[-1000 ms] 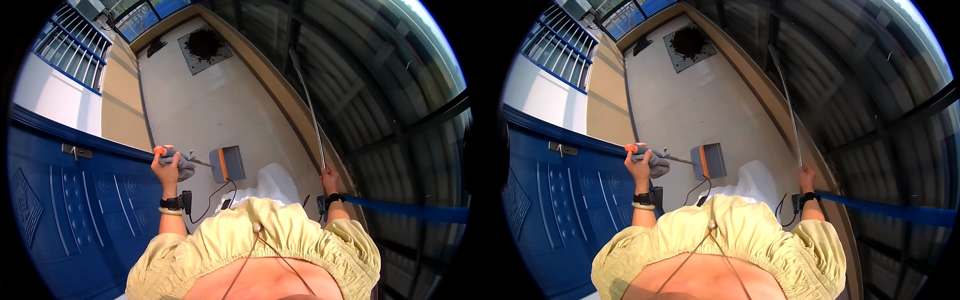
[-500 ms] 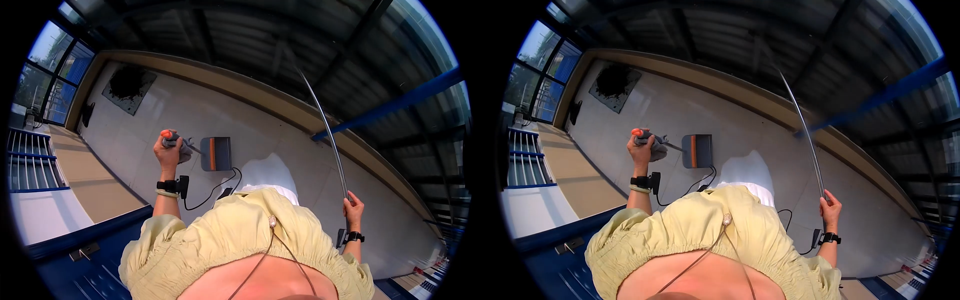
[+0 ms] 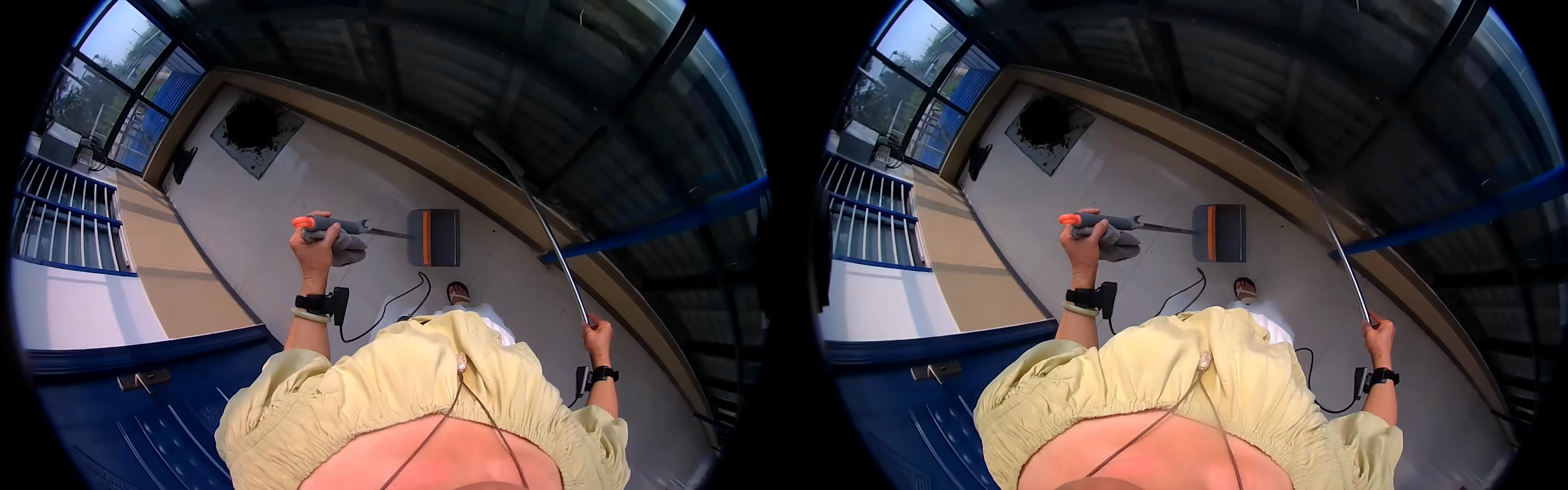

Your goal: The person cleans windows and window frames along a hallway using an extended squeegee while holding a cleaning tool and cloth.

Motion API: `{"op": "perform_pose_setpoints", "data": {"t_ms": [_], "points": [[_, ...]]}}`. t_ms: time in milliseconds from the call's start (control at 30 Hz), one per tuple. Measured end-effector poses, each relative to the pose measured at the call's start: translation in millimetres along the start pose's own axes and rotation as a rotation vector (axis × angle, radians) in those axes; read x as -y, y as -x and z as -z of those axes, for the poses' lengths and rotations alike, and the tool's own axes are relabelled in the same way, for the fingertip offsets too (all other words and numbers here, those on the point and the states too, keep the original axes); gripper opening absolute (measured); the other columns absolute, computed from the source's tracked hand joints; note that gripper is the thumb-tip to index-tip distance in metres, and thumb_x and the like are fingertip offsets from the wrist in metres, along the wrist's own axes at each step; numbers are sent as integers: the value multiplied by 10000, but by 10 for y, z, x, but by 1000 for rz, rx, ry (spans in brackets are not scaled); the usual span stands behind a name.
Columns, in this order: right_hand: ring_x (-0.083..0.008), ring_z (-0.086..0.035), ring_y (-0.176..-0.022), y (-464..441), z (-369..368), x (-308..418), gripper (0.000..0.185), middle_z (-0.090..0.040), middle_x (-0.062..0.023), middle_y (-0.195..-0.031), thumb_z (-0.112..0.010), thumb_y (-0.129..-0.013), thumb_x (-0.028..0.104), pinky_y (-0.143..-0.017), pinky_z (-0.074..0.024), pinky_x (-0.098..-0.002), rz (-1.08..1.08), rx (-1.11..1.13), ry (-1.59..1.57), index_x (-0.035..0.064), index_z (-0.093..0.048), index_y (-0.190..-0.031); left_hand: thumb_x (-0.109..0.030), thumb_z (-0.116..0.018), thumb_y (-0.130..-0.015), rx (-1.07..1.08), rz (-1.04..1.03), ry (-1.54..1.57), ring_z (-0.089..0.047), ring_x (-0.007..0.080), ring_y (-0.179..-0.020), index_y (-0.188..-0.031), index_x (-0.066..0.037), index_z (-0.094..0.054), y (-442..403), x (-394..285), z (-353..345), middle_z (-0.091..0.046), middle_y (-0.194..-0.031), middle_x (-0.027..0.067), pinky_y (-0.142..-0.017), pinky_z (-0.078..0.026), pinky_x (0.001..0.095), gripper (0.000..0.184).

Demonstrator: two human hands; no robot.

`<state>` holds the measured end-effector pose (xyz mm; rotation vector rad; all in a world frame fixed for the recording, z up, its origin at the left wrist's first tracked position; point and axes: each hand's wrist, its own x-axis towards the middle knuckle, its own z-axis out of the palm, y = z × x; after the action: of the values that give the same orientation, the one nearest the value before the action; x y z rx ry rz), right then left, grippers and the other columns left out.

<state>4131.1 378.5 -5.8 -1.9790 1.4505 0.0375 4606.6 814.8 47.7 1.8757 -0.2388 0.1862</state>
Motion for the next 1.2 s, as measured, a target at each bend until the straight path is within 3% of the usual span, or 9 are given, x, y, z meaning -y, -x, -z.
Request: {"op": "perform_pose_setpoints", "data": {"t_ms": [100,267,367,467,567,700,800,1033,1200], "points": [[-151,-590,-560,-761,-383,147,356,-643,-105,-687,-715,-745,113,-534,-462,-305,-32,85,-41,-13,-671,-1075,15,-721,-687,-162,146,106,-603,127,-779,-897,-41,-640,16,-28,144,-631,-853,25,-745,-491,269,232],[-144,-576,-616,-1906,-1055,388,339,-640,-88,-709,-717,-737,96,-608,-466,-318,359,100,-70,-24,-674,-1051,39,-712,-680,-346,256,73,-592,110,-755,-897,-33,-625,19,-87,249,-623,-860,20,-701,-489,260,245],[-134,-555,-618,-2057,-961,1112,344,-639,-84,-713,-719,-732,87,-608,-466,-313,473,206,30,-33,-672,-1052,43,-710,-677,-416,270,-27,-591,107,-742,-886,-33,-626,1,-122,264,-626,-846,17,-692,-491,261,238],[-120,-555,-628,-2445,-1184,1355,348,-648,-85,-725,-720,-734,91,-611,-468,-296,350,410,4,-39,-670,-1053,35,-710,-673,-482,247,-75,-595,112,-743,-877,-32,-626,39,-91,343,-629,-839,22,-691,-495,269,230],[-115,-504,-414,-2683,-1709,1680,366,-567,-47,-576,-666,-828,93,-372,-382,-277,449,528,-80,12,-611,-1180,31,-709,-667,-515,226,-155,-594,107,-728,-864,-26,-622,25,69,486,-632,-819,23,-684,-495,265,222],[-120,-479,-391,-2275,-2092,2886,397,-554,-47,-562,-648,-850,95,-354,-365,-277,273,702,-312,-16,-568,-1223,35,-711,-657,-567,207,-285,-590,103,-723,-851,-33,-601,-109,206,711,-626,-796,17,-688,-489,261,233],[-110,-485,-411,-1966,-2440,3637,362,-555,-38,-589,-649,-840,66,-356,-366,-266,288,730,-375,-57,-576,-1173,51,-712,-640,-612,244,-334,-598,124,-774,-830,-35,-549,-266,325,1080,-632,-849,32,-744,-490,277,264],[-137,-482,-402,-1341,-3154,4406,247,-541,-43,-564,-602,-869,72,-348,-376,-290,316,790,-388,-47,-603,-1085,38,-703,-652,-806,171,-326,-554,86,-670,-852,-39,-611,-516,926,2387,-588,-738,-6,-641,-475,253,233],[-147,-462,-367,-1195,-3667,4806,278,-516,-52,-531,-619,-836,20,-335,-359,-308,271,803,-288,-109,-580,-1080,44,-713,-653,-877,271,-338,-576,104,-731,-878,-30,-620,-883,1257,3066,-618,-808,25,-696,-483,262,255]]}}
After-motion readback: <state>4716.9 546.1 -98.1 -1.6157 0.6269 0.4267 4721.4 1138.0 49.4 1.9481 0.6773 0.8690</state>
